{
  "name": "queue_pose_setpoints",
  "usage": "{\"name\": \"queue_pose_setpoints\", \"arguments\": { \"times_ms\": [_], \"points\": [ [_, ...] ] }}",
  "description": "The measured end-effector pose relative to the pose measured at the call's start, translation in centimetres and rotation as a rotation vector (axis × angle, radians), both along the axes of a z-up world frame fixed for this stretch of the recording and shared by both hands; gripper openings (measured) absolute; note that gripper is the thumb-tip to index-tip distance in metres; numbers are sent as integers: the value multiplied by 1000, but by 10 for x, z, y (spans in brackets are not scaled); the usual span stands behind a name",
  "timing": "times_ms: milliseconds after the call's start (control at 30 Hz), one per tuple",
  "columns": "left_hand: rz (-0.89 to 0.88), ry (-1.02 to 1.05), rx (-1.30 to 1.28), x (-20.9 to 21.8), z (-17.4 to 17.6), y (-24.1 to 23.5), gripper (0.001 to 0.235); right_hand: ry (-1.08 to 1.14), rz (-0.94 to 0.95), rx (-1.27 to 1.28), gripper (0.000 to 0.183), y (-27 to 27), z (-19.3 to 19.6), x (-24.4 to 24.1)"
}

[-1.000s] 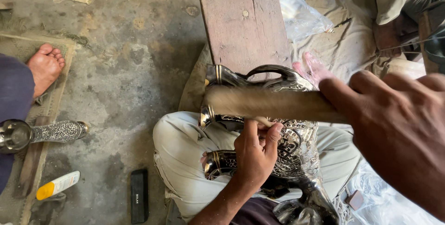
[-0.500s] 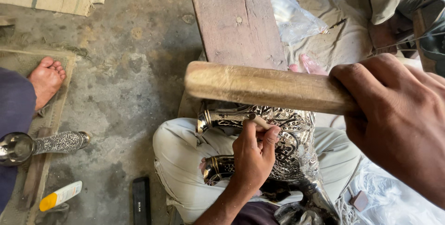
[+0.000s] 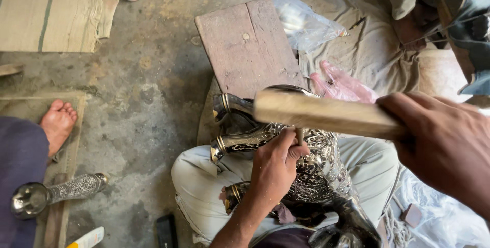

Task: The person uses a chisel and wooden mallet to engrave intricate patterns onto a silver-colored metal elephant statue. They hold the chisel against the surface and strike it repeatedly to create detailed designs.

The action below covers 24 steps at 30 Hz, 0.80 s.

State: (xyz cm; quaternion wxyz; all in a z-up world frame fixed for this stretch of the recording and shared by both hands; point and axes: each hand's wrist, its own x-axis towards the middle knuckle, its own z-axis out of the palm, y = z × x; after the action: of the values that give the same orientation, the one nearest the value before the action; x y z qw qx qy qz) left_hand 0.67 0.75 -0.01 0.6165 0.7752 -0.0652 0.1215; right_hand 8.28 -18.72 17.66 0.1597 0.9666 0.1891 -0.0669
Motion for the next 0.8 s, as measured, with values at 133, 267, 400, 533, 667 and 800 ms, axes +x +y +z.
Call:
{"name": "queue_pose_setpoints", "arguments": {
  "times_ms": [133,267,400,533,667,800],
  "points": [
    [-168,-46,64,10,6,5,22,33,-249,60,26,-38,-32,-29],
    [-170,-66,90,14,8,18,21,-94,-342,593,40,-73,-61,-75],
    [-197,-103,76,30,9,24,25,95,-666,613,41,-91,-95,-96],
    [-407,-133,117,38,12,25,31,-78,-634,613,43,-99,-121,-118],
    [-482,-180,150,42,14,24,39,-155,-579,416,45,-105,-144,-131],
    [-560,-153,296,47,17,23,36,-213,-505,319,45,-114,-160,-130]
  ]
}}
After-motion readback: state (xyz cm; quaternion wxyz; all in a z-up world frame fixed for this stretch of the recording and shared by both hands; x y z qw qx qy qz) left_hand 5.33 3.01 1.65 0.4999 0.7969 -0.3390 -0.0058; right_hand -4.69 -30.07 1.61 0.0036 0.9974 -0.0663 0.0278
